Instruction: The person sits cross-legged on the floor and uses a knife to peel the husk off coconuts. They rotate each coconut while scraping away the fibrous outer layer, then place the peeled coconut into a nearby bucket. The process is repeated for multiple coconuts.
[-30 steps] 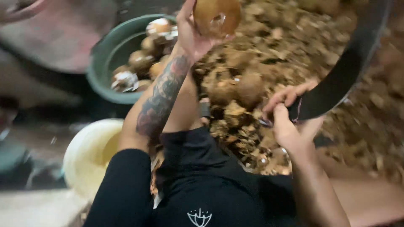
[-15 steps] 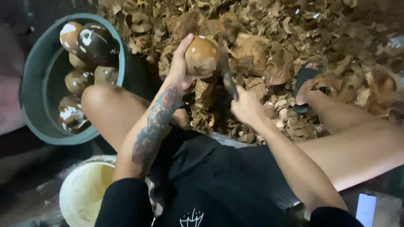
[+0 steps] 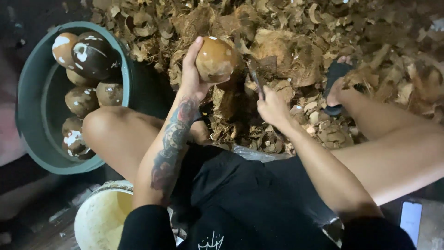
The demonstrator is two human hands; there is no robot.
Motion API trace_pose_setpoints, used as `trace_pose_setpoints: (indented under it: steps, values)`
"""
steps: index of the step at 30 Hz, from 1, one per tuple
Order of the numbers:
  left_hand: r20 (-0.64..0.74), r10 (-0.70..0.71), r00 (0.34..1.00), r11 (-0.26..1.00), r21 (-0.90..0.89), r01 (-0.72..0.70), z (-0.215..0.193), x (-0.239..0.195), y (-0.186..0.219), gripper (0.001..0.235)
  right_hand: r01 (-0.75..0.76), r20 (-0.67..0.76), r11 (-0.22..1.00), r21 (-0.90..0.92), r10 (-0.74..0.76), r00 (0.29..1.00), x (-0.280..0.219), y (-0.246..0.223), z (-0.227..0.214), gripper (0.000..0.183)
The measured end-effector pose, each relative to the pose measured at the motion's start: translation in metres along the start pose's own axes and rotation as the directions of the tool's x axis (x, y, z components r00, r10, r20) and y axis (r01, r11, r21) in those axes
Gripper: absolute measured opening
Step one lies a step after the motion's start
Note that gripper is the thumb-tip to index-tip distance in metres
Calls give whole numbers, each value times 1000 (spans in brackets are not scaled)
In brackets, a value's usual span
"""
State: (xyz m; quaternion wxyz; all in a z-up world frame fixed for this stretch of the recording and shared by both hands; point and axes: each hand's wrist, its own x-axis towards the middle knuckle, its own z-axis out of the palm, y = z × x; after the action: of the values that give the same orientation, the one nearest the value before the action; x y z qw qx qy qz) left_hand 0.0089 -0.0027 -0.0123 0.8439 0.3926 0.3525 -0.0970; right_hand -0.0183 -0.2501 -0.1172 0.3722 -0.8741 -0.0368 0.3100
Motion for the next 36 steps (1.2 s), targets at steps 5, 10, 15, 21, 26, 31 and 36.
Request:
trace_pose_setpoints:
  steps: [5, 10, 15, 21, 26, 31, 36]
  values:
    - [41, 106, 994, 994, -44, -104, -8, 0, 0, 70, -119, -59, 987, -106, 114, 992, 5, -6, -16, 34]
    - [-217, 78, 973, 996, 49, -69, -10, 7, -4, 65, -27, -106, 975, -221, 4, 994, 26, 15, -10, 48]
    - [-210, 16, 978, 995, 99, 5, -3, -5, -4, 74, 141, -164, 795, -590, -289, 943, 55, 43, 2, 38]
    - [-177, -30, 984, 997, -71, 17, -10, -6, -5, 78, 21, -164, 799, -601, -150, 975, 70, 34, 5, 37]
    - [-175, -10, 985, 995, -95, -7, -16, -9, -4, 86, 291, -243, 852, -435, -423, 873, 51, -39, -5, 42]
    - [-187, 56, 981, 993, -91, -74, -15, -16, 3, 83, 822, -248, 496, -281, -864, 437, 13, -123, -16, 24]
    - [-152, 110, 982, 993, -15, -113, -9, -18, 0, 88, 561, -92, 630, -537, -704, 704, 27, -115, -6, 43]
